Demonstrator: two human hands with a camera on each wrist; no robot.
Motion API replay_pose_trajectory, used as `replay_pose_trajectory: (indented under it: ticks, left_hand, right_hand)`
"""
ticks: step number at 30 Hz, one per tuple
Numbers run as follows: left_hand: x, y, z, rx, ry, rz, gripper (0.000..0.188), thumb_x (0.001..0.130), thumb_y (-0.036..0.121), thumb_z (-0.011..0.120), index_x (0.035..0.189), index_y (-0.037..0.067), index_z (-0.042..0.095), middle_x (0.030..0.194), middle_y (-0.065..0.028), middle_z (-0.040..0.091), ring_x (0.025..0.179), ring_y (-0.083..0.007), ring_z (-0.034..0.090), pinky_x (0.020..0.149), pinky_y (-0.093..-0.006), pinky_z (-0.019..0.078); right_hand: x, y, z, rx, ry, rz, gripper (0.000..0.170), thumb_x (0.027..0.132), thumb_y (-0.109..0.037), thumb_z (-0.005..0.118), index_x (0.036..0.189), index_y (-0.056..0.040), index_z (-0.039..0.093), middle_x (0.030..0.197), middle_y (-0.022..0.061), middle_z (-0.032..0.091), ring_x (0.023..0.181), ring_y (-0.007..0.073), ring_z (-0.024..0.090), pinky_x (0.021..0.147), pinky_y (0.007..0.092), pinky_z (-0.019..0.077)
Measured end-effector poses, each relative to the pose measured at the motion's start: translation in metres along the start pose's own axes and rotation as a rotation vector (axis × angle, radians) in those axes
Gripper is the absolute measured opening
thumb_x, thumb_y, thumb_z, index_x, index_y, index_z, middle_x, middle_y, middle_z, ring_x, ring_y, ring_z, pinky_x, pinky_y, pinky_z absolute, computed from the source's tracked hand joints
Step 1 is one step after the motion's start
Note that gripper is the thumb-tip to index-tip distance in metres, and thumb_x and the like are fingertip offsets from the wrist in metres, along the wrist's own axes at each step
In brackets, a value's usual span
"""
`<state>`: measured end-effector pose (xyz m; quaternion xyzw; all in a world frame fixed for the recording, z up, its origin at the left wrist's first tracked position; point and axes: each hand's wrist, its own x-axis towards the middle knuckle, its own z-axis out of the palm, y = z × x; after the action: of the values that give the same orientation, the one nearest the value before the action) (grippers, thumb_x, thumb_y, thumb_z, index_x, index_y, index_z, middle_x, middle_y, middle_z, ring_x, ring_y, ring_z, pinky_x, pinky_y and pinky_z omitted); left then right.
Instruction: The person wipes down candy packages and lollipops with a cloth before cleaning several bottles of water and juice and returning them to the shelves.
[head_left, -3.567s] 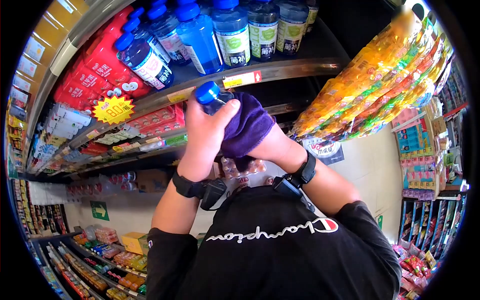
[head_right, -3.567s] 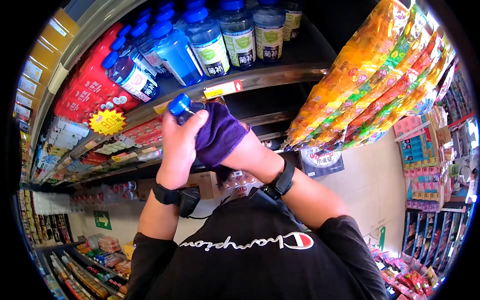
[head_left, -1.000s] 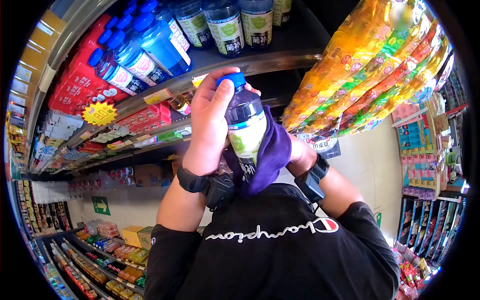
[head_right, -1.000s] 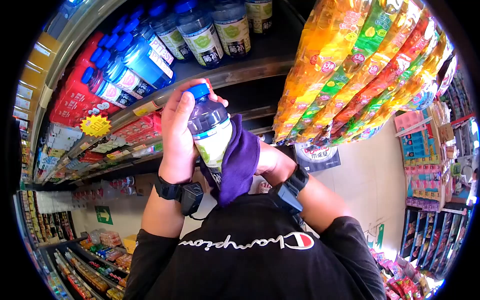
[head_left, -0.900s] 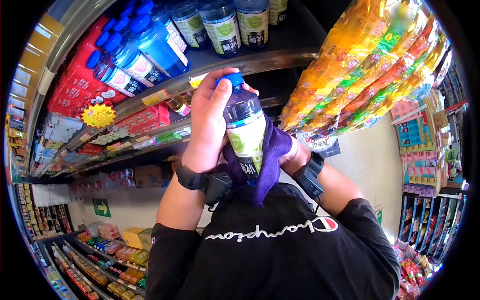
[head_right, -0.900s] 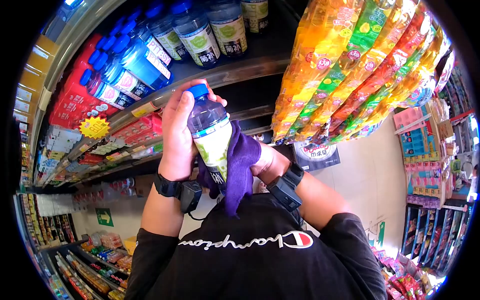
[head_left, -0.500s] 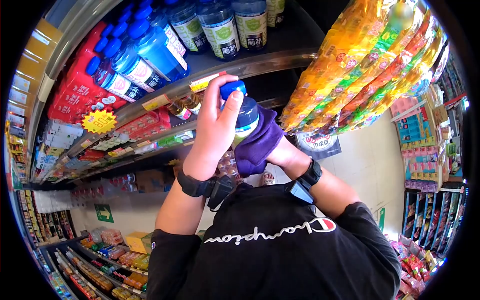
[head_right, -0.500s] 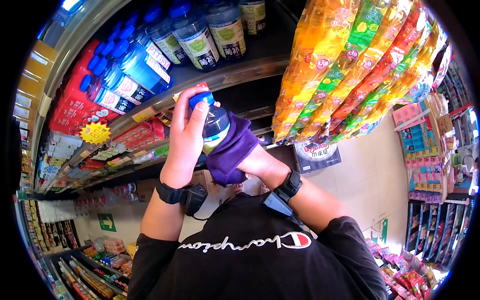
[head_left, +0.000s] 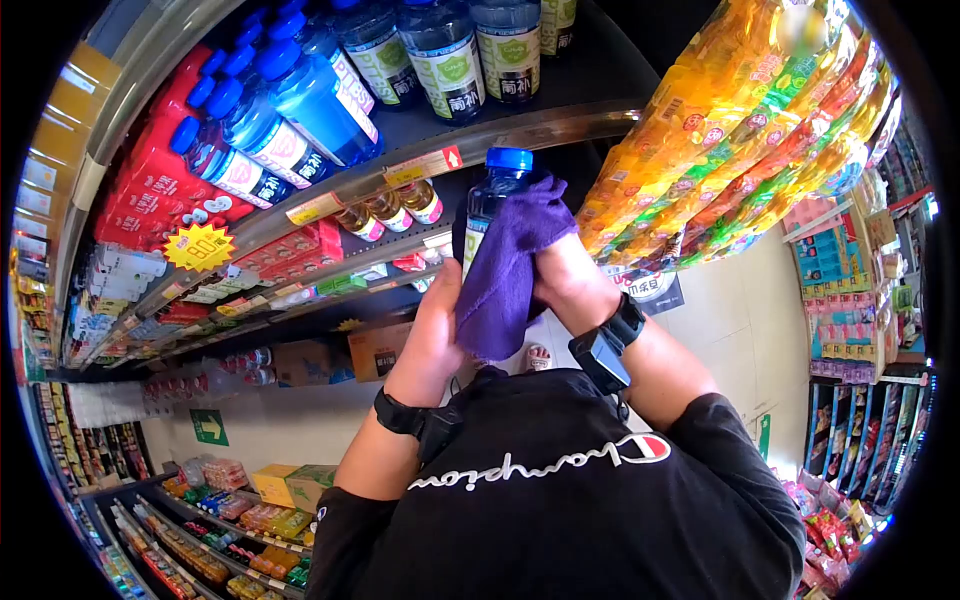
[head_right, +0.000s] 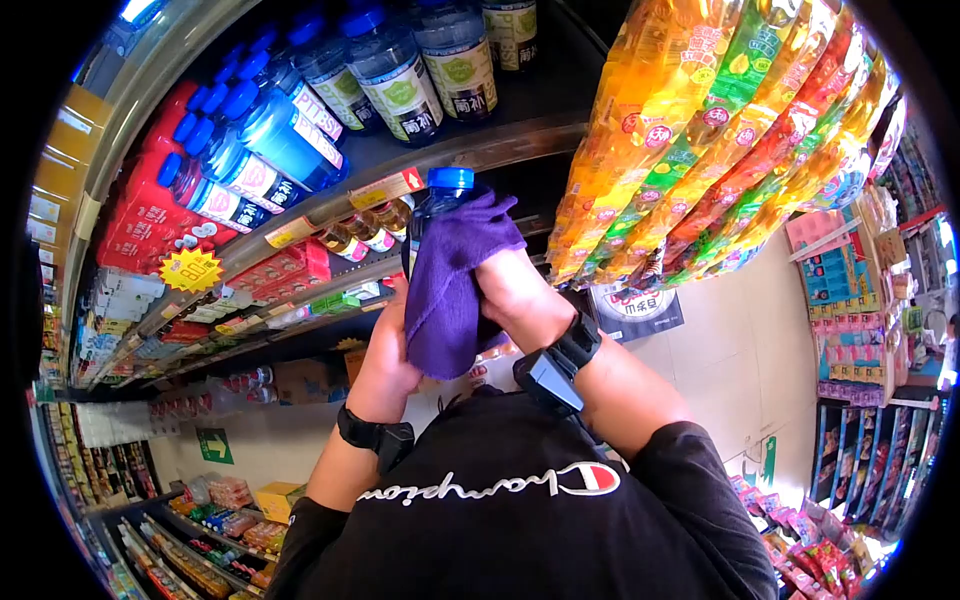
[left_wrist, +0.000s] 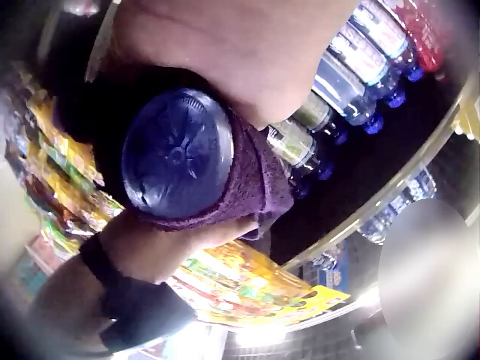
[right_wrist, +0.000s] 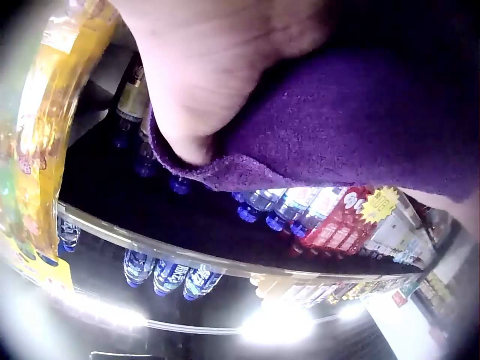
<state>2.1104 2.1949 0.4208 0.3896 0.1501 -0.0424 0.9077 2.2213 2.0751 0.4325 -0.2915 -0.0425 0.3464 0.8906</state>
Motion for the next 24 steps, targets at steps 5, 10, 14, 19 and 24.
replay_pose_trajectory:
  ticks: [5, 10, 14, 19, 24]
  left_hand:
    - [-0.014, 0.003, 0.004, -0.184, -0.142, -0.114, 0.05, 0.101, 0.039, 0.053, 0.134, 0.0, 0.048, 0.121, -0.0139, 0.063, 0.11, -0.0261, 0.065, 0.095, -0.0393, 0.0533]
    - [-0.01, -0.002, 0.005, 0.037, -0.261, -0.102, 0.061, 0.085, 0.023, 0.074, 0.134, -0.001, 0.046, 0.119, -0.0144, 0.063, 0.108, -0.0252, 0.065, 0.093, -0.0396, 0.0537]
    - [-0.001, -0.011, -0.005, -0.006, -0.284, -0.065, 0.076, 0.07, 0.021, 0.076, 0.137, -0.001, 0.045, 0.12, -0.0141, 0.064, 0.108, -0.0245, 0.065, 0.094, -0.0383, 0.0531]
    - [0.001, -0.009, -0.009, -0.32, -0.332, -0.173, 0.091, 0.062, 0.023, 0.078, 0.141, -0.003, 0.042, 0.128, -0.017, 0.061, 0.111, -0.0281, 0.065, 0.101, -0.0413, 0.0497]
    - [0.01, -0.011, -0.009, -0.451, -0.428, -0.225, 0.09, 0.068, 0.029, 0.079, 0.143, -0.003, 0.04, 0.128, -0.0181, 0.061, 0.112, -0.0303, 0.064, 0.102, -0.0425, 0.0488]
  right_hand:
    - [0.014, -0.005, -0.018, -0.077, -0.003, -0.078, 0.034, 0.089, -0.029, 0.067, 0.112, -0.0039, 0.063, 0.102, 0.0106, 0.07, 0.089, 0.0222, 0.069, 0.083, 0.0374, 0.0577]
    - [0.015, -0.021, -0.002, 0.141, -0.104, 0.121, 0.038, 0.088, -0.033, 0.067, 0.111, -0.0021, 0.064, 0.1, 0.0117, 0.071, 0.086, 0.0236, 0.07, 0.082, 0.0387, 0.0581]
    - [0.017, -0.032, -0.001, 0.159, -0.194, 0.149, 0.045, 0.083, -0.03, 0.072, 0.116, 0.0001, 0.063, 0.104, 0.0147, 0.071, 0.09, 0.0272, 0.07, 0.085, 0.0418, 0.0578]
    - [0.016, -0.028, 0.003, 0.145, -0.583, 0.063, 0.067, 0.079, -0.039, 0.078, 0.128, 0.0005, 0.056, 0.118, 0.0195, 0.066, 0.103, 0.0328, 0.067, 0.094, 0.0464, 0.0546]
    - [0.011, -0.011, -0.019, 0.026, -0.514, 0.063, 0.053, 0.089, -0.027, 0.071, 0.132, -0.0017, 0.053, 0.12, 0.014, 0.066, 0.107, 0.0252, 0.066, 0.097, 0.0409, 0.053]
